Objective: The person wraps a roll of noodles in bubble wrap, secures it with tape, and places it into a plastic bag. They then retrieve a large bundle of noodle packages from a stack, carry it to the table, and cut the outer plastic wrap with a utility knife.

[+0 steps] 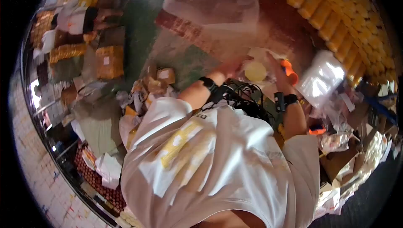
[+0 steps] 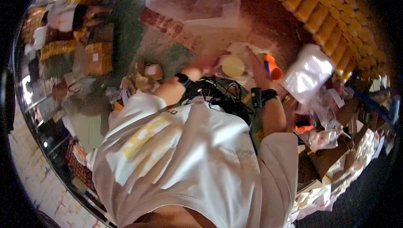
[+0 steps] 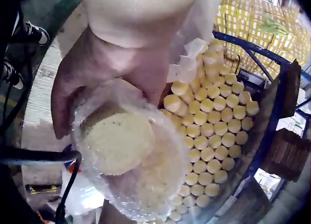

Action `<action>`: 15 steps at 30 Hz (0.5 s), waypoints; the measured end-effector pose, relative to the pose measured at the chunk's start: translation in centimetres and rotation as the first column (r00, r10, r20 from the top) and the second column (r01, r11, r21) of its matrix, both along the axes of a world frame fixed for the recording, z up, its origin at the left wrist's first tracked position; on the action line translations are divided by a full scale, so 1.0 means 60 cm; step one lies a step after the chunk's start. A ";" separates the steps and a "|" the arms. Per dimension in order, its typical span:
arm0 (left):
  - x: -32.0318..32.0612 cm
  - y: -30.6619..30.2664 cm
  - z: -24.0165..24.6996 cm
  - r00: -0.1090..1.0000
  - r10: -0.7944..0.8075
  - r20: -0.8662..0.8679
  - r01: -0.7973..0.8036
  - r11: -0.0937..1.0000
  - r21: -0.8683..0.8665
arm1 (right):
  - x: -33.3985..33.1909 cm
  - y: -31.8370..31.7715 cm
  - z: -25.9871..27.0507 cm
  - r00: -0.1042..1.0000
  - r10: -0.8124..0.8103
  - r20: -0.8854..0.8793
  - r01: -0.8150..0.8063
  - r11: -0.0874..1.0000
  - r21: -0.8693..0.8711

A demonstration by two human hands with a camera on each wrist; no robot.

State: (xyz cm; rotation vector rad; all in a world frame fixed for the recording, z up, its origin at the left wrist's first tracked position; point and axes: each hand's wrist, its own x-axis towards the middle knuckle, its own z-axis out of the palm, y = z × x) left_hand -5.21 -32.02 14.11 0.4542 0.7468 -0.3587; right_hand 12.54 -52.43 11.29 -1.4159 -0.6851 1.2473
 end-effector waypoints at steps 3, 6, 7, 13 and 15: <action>0.006 -0.028 0.009 0.950 -0.251 0.185 0.137 0.869 0.475 | -0.003 0.028 0.015 0.995 -0.069 0.078 0.087 0.962 -0.260; 0.006 -0.061 -0.021 0.987 -0.103 0.124 0.074 0.973 0.218 | 0.026 0.051 0.031 0.766 -0.495 -0.409 0.160 0.764 -0.625; 0.006 -0.067 -0.007 0.998 -0.056 0.042 0.049 0.988 0.148 | 0.041 0.035 0.002 0.739 -0.479 -0.474 0.074 0.757 -0.650; -0.013 -0.066 -0.020 0.981 -0.139 0.138 0.090 0.946 0.312 | 0.042 -0.049 -0.166 0.924 -0.118 -0.365 -0.019 0.936 -0.352; -0.021 -0.057 0.006 0.979 -0.104 0.174 0.049 0.955 0.294 | 0.012 0.003 -0.071 0.659 -0.436 -0.613 0.085 0.853 -0.515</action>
